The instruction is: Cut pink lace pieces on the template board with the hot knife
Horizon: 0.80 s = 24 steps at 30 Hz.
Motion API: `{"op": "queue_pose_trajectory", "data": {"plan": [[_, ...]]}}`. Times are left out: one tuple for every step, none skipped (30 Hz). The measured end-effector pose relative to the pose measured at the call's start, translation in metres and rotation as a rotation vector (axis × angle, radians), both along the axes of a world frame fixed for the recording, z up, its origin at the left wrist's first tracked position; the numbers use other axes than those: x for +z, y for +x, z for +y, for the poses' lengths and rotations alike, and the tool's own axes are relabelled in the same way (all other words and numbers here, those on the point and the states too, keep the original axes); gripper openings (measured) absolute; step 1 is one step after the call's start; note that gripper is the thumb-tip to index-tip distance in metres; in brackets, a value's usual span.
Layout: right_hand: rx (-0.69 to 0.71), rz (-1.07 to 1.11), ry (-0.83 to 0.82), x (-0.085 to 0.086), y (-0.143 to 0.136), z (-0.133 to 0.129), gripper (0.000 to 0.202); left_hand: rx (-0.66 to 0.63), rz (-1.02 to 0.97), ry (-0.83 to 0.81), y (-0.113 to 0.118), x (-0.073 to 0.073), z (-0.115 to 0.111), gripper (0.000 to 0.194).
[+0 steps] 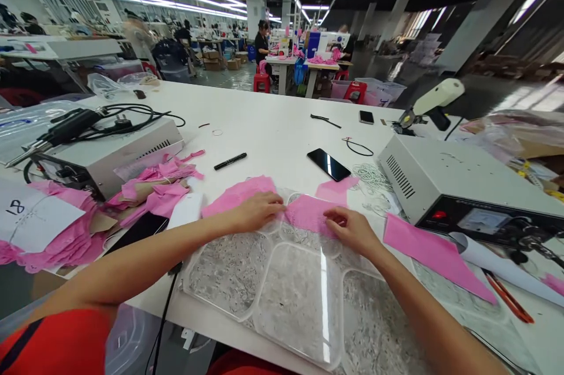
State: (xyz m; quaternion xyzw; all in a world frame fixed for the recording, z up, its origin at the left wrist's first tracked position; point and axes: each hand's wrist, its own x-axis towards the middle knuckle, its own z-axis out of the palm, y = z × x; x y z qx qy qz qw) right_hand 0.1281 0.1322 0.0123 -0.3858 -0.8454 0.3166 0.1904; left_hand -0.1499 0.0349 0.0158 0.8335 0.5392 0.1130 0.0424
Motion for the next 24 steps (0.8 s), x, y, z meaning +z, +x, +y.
{"op": "queue_pose_trajectory", "data": {"plan": [[-0.011, -0.003, 0.009, -0.005, 0.008, -0.002, 0.028, -0.02, 0.009, -0.013, 0.009, -0.003, 0.012, 0.024], [-0.017, -0.006, 0.019, -0.009, 0.013, -0.003, 0.028, -0.034, 0.019, -0.023, 0.016, -0.005, 0.021, 0.021], [-0.018, -0.007, 0.03, -0.012, 0.017, -0.006, 0.029, -0.045, 0.028, -0.032, 0.021, -0.006, 0.028, 0.017], [-0.013, -0.008, 0.04, -0.014, 0.019, -0.009, 0.028, -0.054, 0.037, -0.039, 0.025, -0.007, 0.031, 0.015], [-0.003, -0.008, 0.048, -0.015, 0.02, -0.013, 0.027, -0.063, 0.043, -0.046, 0.027, -0.007, 0.032, 0.016], [0.014, -0.007, 0.052, -0.015, 0.02, -0.017, 0.024, -0.072, 0.048, -0.054, 0.027, -0.007, 0.029, 0.018], [0.034, -0.004, 0.05, -0.015, 0.021, -0.023, 0.022, -0.084, 0.05, -0.064, 0.027, -0.006, 0.024, 0.019], [0.06, -0.004, 0.045, -0.014, 0.022, -0.029, 0.019, -0.097, 0.049, -0.077, 0.026, -0.004, 0.016, 0.02], [0.095, -0.006, 0.042, -0.012, 0.023, -0.037, 0.017, -0.112, 0.044, -0.093, 0.024, -0.002, 0.006, 0.021], [0.136, -0.01, 0.042, -0.011, 0.025, -0.044, 0.016, -0.128, 0.035, -0.113, 0.022, 0.0, -0.005, 0.021], [0.177, -0.012, 0.044, -0.009, 0.028, -0.052, 0.016, -0.141, 0.02, -0.133, 0.021, 0.002, -0.015, 0.02], [0.213, -0.009, 0.047, -0.008, 0.03, -0.058, 0.016, -0.15, 0.0, -0.153, 0.02, 0.004, -0.025, 0.018], [0.238, 0.0, 0.047, -0.007, 0.032, -0.063, 0.017, -0.154, -0.024, -0.17, 0.019, 0.006, -0.034, 0.016], [0.248, 0.014, 0.042, -0.006, 0.033, -0.067, 0.017, -0.151, -0.049, -0.185, 0.018, 0.008, -0.041, 0.014], [0.245, 0.03, 0.029, -0.005, 0.032, -0.07, 0.017, -0.142, -0.075, -0.195, 0.018, 0.009, -0.046, 0.013], [0.236, 0.043, 0.011, -0.003, 0.03, -0.072, 0.018, -0.128, -0.1, -0.199, 0.018, 0.01, -0.049, 0.014], [0.225, 0.055, -0.009, -0.001, 0.026, -0.074, 0.018, -0.11, -0.124, -0.197, 0.018, 0.01, -0.051, 0.015], [0.213, 0.063, -0.032, 0.001, 0.02, -0.075, 0.019, -0.092, -0.145, -0.189, 0.019, 0.011, -0.052, 0.016], [0.196, 0.071, -0.062, 0.003, 0.012, -0.078, 0.02, -0.075, -0.165, -0.177, 0.02, 0.011, -0.053, 0.016], [0.177, 0.085, -0.103, 0.006, 0.002, -0.081, 0.022, -0.06, -0.184, -0.161, 0.021, 0.011, -0.053, 0.016], [0.157, 0.101, -0.153, 0.007, -0.009, -0.084, 0.024, -0.05, -0.202, -0.144, 0.023, 0.01, -0.054, 0.016], [0.139, 0.125, -0.209, 0.008, -0.02, -0.088, 0.028, -0.044, -0.22, -0.128, 0.024, 0.01, -0.054, 0.015], [0.136, 0.15, -0.265, 0.009, -0.03, -0.091, 0.03, -0.038, -0.237, -0.113, 0.026, 0.009, -0.055, 0.014], [0.136, 0.169, -0.292, 0.008, -0.039, -0.093, 0.029, -0.028, -0.254, -0.098, 0.028, 0.007, -0.055, 0.013]]}}
